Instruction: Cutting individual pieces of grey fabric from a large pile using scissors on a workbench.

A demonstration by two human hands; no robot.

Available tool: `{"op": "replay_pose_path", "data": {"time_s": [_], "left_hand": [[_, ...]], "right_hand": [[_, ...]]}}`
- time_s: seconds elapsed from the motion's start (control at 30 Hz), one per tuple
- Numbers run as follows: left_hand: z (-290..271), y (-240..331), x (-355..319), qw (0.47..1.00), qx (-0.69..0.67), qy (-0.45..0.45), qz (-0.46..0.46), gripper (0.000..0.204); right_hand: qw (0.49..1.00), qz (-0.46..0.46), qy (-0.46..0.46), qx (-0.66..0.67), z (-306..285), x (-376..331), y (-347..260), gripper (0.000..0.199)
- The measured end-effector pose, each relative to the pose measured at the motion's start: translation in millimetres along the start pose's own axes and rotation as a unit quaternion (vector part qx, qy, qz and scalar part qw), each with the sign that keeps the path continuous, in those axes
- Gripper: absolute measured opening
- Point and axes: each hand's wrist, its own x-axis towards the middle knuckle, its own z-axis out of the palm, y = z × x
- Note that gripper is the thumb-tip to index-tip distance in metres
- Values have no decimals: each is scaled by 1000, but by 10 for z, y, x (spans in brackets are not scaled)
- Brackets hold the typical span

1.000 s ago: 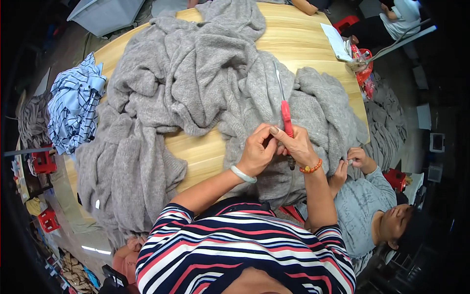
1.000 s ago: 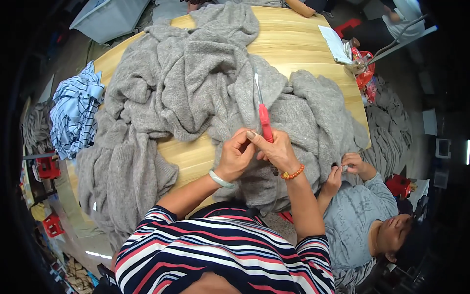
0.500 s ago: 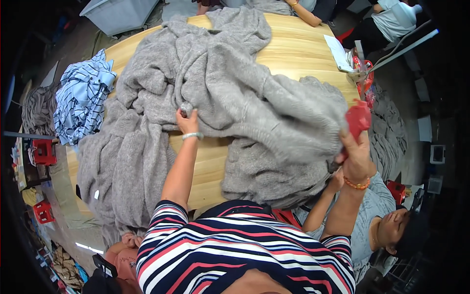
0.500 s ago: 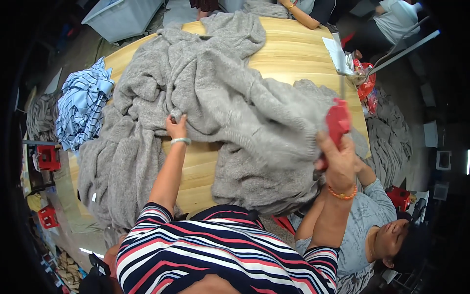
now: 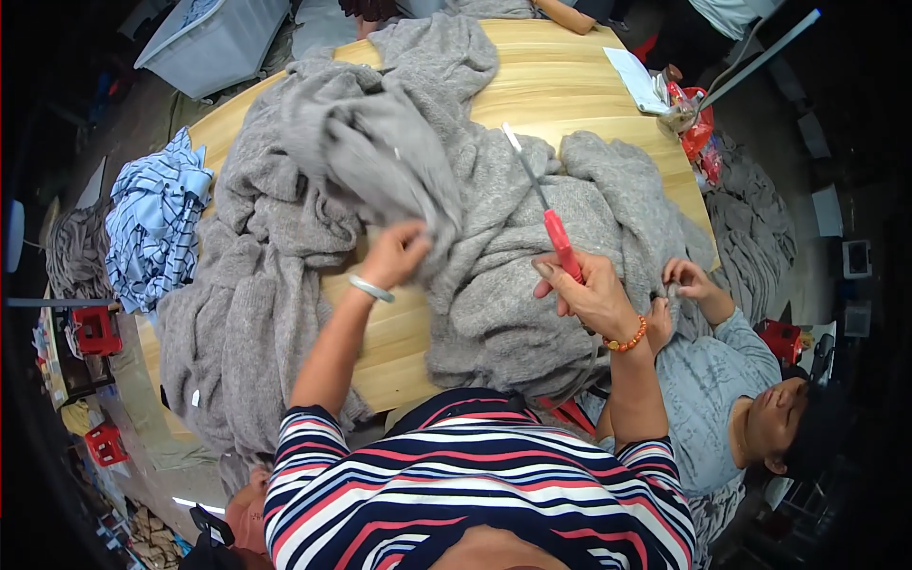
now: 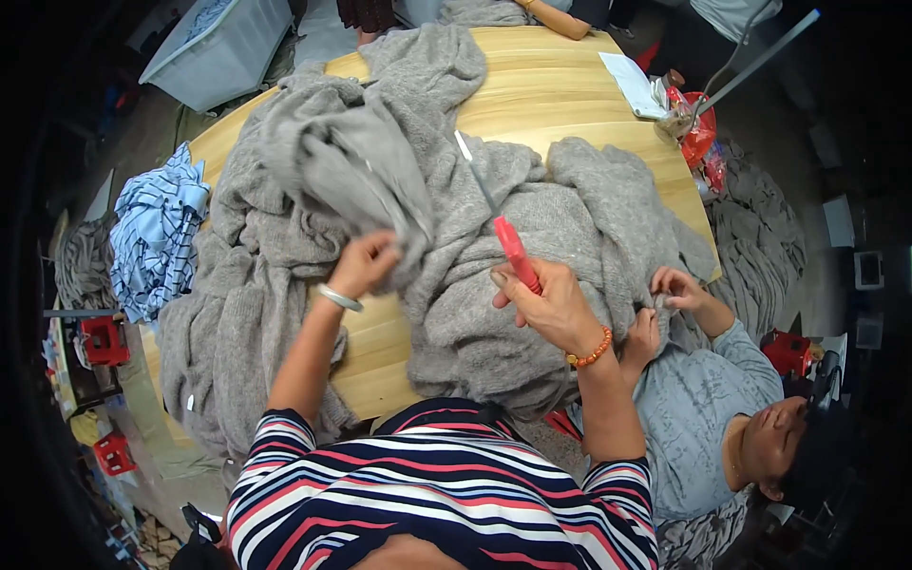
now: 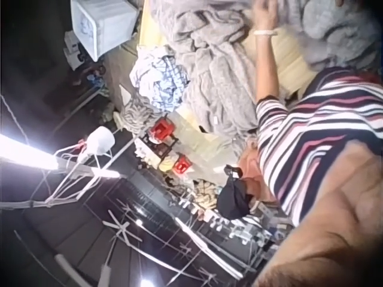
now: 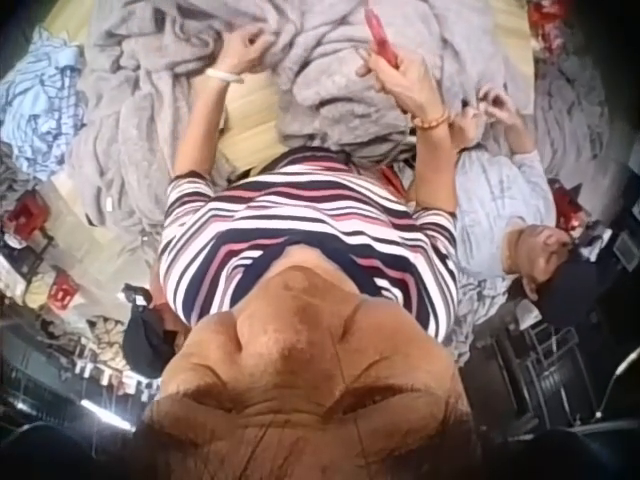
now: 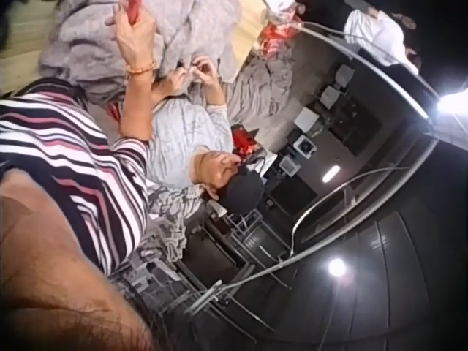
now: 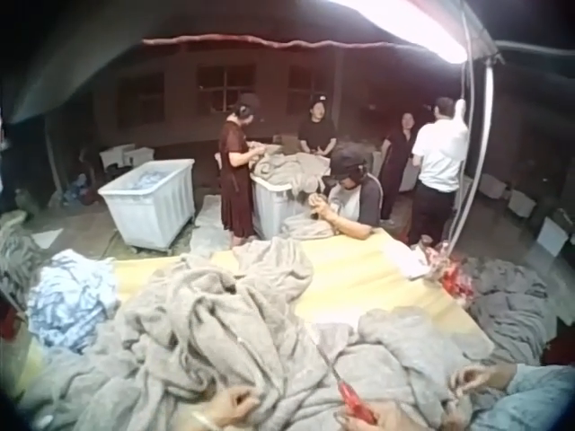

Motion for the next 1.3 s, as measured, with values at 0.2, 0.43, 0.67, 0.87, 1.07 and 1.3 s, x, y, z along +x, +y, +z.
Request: {"op": "replay_pose_path", "data": {"time_s": [0.2,0.43,0.67,0.87,1.07,1.3], "left_hand": [[223,-992,-146,967,-80,189,-154,21],[-368,-1632,263,873,225,426,-80,83],[-840,-1956,685,817,144,544,-128,100],[-1087,-1203,1214,918,73,388,29,51],[342,1173,1556,988,-96,-65,101,55],[235,225,1124,822,514,183,162,78]], "right_hand": [[999,26,-25,-23,-47,-46,225,30],[998,47,-12,-28,-35,-69,244,31],[999,50,-6,10,-144,-146,317,30],[999,43,18,18,-266,-222,449,29],[997,54,55,32,-291,-244,563,29],[993,33,108,-37,-402,-439,657,27]]}}
